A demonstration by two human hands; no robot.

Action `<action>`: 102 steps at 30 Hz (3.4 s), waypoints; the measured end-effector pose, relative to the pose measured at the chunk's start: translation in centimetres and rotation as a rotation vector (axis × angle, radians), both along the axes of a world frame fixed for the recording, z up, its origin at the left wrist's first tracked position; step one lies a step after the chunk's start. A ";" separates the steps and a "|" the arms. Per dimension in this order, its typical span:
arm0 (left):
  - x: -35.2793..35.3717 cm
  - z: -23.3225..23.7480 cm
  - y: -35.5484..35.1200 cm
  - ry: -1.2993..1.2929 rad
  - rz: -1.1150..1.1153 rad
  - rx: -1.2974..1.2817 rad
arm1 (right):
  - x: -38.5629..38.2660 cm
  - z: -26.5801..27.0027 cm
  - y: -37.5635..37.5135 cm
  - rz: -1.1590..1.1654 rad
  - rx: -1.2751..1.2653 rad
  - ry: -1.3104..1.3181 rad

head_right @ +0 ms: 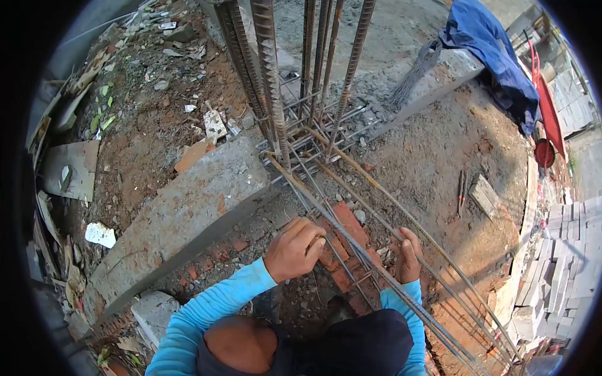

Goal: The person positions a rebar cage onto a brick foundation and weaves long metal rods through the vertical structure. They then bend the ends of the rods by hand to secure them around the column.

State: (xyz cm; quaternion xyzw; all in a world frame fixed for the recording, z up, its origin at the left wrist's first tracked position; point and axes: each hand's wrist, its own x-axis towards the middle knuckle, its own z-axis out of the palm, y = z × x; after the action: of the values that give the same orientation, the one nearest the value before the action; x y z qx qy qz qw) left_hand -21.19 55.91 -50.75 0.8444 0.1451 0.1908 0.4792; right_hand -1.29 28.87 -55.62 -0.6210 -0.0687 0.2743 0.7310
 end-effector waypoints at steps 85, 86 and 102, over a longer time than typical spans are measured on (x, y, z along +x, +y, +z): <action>21.3 -6.6 1.0 0.058 0.101 0.603 | -11.9 6.1 -17.8 0.117 -0.469 -0.580; 20.9 -5.2 0.0 0.028 0.065 0.616 | -11.2 8.4 -16.9 0.208 -0.423 -0.595; 6.7 -5.9 -0.4 0.067 -0.039 0.403 | -0.4 10.7 2.9 0.312 -0.470 -1.434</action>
State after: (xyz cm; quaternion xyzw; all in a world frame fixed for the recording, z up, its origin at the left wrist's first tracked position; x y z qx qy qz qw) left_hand -14.52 55.52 -56.68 0.9316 0.1034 0.1784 0.2992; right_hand -1.72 31.78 -44.92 -0.7691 -0.5523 -0.0882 0.3094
